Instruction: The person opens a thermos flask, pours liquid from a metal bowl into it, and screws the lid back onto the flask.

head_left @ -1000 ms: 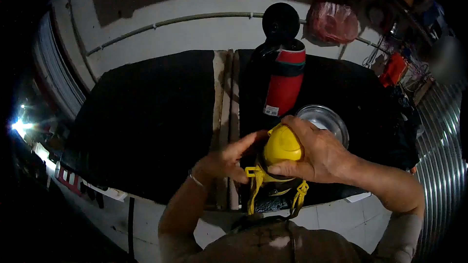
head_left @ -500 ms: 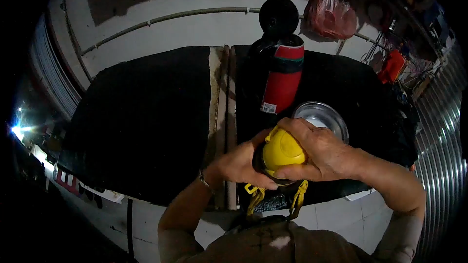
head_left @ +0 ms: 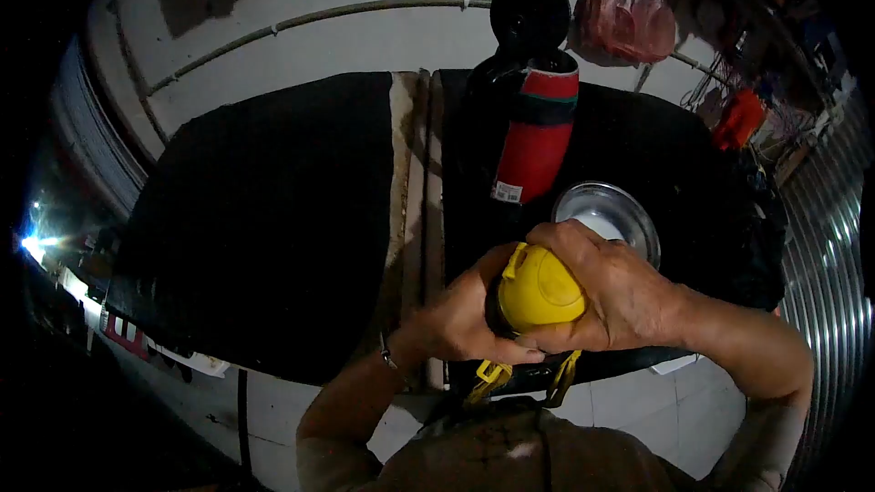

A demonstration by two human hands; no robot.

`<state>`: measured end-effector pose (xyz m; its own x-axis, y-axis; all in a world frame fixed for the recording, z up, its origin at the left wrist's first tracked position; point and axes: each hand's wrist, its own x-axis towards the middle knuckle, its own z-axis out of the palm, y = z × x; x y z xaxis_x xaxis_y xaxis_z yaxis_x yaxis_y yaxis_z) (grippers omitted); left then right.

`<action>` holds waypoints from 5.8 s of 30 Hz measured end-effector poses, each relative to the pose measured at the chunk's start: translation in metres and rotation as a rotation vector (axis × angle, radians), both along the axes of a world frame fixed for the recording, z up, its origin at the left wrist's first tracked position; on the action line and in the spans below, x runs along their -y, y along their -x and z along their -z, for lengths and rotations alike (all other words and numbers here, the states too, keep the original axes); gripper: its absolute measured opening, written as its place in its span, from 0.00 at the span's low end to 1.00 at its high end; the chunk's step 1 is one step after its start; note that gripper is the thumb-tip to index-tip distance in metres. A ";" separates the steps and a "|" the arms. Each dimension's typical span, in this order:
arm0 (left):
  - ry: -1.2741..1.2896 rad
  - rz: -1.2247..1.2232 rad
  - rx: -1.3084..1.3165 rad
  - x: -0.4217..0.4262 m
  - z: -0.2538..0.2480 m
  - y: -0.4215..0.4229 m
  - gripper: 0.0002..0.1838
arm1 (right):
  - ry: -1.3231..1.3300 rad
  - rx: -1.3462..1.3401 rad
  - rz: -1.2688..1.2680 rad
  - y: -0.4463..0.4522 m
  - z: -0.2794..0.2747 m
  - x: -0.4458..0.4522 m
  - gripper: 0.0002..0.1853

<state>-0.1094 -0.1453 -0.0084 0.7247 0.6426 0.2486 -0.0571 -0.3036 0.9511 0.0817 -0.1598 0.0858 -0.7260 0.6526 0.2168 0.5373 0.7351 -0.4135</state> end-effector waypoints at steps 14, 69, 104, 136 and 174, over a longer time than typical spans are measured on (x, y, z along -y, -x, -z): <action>0.065 -0.107 0.080 0.013 0.012 -0.005 0.55 | -0.101 -0.081 0.109 0.007 0.011 0.010 0.37; 0.139 -0.066 0.018 0.014 0.006 0.000 0.56 | -0.129 -0.101 0.036 0.003 0.006 0.008 0.34; 0.042 -0.164 0.131 0.017 0.011 -0.015 0.56 | -0.005 0.223 0.195 0.014 -0.019 0.018 0.35; -0.068 -0.422 0.004 0.048 -0.001 -0.007 0.58 | -0.081 0.206 0.277 0.020 -0.015 0.019 0.34; -0.759 -0.823 -0.136 0.086 0.016 -0.029 0.20 | -0.060 0.301 0.162 0.015 -0.021 0.013 0.26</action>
<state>-0.0802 -0.2310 -0.0246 0.2008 0.6538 0.7295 0.5173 -0.7032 0.4878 0.0666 -0.1730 0.1072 -0.6510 0.7574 0.0498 0.7406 0.6482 -0.1770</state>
